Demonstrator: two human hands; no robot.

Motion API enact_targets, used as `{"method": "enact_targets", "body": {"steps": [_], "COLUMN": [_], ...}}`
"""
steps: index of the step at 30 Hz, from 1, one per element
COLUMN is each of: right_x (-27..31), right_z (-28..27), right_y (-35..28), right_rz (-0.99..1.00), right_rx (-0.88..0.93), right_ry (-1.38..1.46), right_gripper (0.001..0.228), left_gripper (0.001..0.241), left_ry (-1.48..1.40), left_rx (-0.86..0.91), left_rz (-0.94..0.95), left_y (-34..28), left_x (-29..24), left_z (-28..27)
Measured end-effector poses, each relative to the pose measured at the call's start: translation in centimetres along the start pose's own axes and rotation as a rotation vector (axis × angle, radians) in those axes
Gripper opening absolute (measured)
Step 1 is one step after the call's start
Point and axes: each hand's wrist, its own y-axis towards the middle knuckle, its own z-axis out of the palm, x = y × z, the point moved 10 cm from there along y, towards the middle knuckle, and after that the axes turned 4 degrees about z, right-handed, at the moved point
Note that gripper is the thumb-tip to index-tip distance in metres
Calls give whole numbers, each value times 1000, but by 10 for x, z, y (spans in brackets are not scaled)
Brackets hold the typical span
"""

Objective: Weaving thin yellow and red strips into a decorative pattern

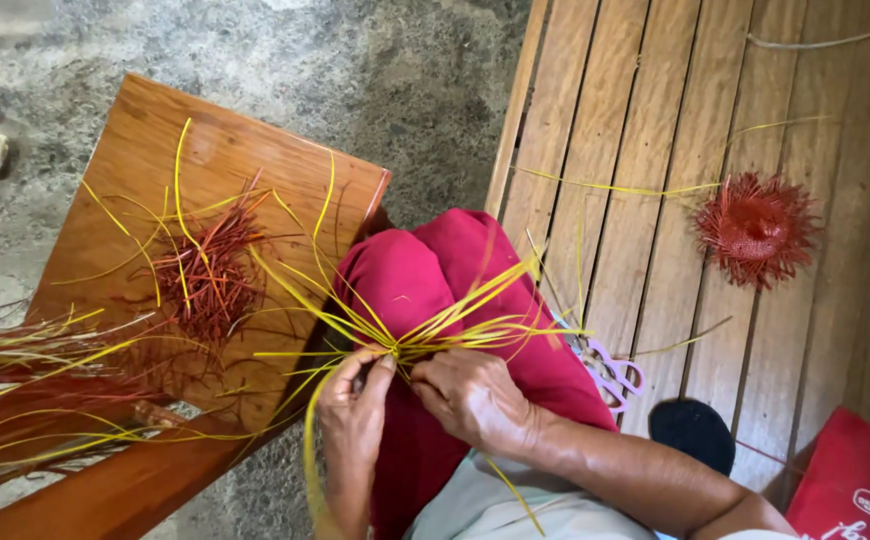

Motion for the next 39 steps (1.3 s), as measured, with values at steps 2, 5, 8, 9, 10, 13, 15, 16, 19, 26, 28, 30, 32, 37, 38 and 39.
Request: {"method": "enact_targets", "body": {"steps": [2, 5, 8, 9, 10, 13, 15, 16, 19, 26, 28, 30, 32, 37, 38, 39], "right_x": [-3, -2, -2, -3, -6, -3, -2, -3, -48, -67, -72, -85, -140, -339, -370, -398], "right_z": [6, 5, 4, 6, 10, 11, 1, 0, 23, 38, 14, -8, -37, -75, -107, -139], "right_y": [-4, -4, 0, 1, -2, -1, 2, 0, -19, -51, -65, -93, -133, -253, -252, -258], "right_rz": [-7, -34, -21, 4, -3, -13, 51, 55, 453, 565, 550, 499, 575, 516, 797, 1069], "right_rx": [-1, 18, 84, 129, 128, 76, 122, 122, 291, 472, 454, 541, 551, 668, 526, 369], "right_ry": [-19, -29, 14, 49, 49, 7, 136, 131, 181, 336, 354, 288, 221, -749, -723, -684], "right_gripper": [6, 4, 3, 14, 14, 10, 10, 10, 22, 22, 18, 26, 26, 17, 24, 33], "left_gripper": [12, 15, 21, 26, 26, 24, 27, 27, 19, 29, 28, 26, 26, 26, 25, 24], "left_ry": [-45, 1, 9, -76, -77, 124, 185, 180, -148, 110, 188, 238, 248, 382, 318, 253], "left_rx": [1, 21, 43, 40, 34, 23, 42, 48, 12, 42, 26, -73, -77, -176, -158, -140], "left_rz": [-89, -225, -263, -251, -246, -30, -141, -141, -327, -202, -59, 184, 220, 65, 79, 93], "left_y": [-1, -4, -6, -6, -6, 0, 1, 3, -2, -4, -3, -4, -5, -5, -4, -2], "left_x": [12, 3, 10, 16, 18, 7, 28, 22, 33, 16, 24, 26, 16, 37, 41, 45], "left_z": [2, 0, 6, 10, 11, 0, 5, 6, 9, 7, 11, 10, 14, 7, 8, 10]}}
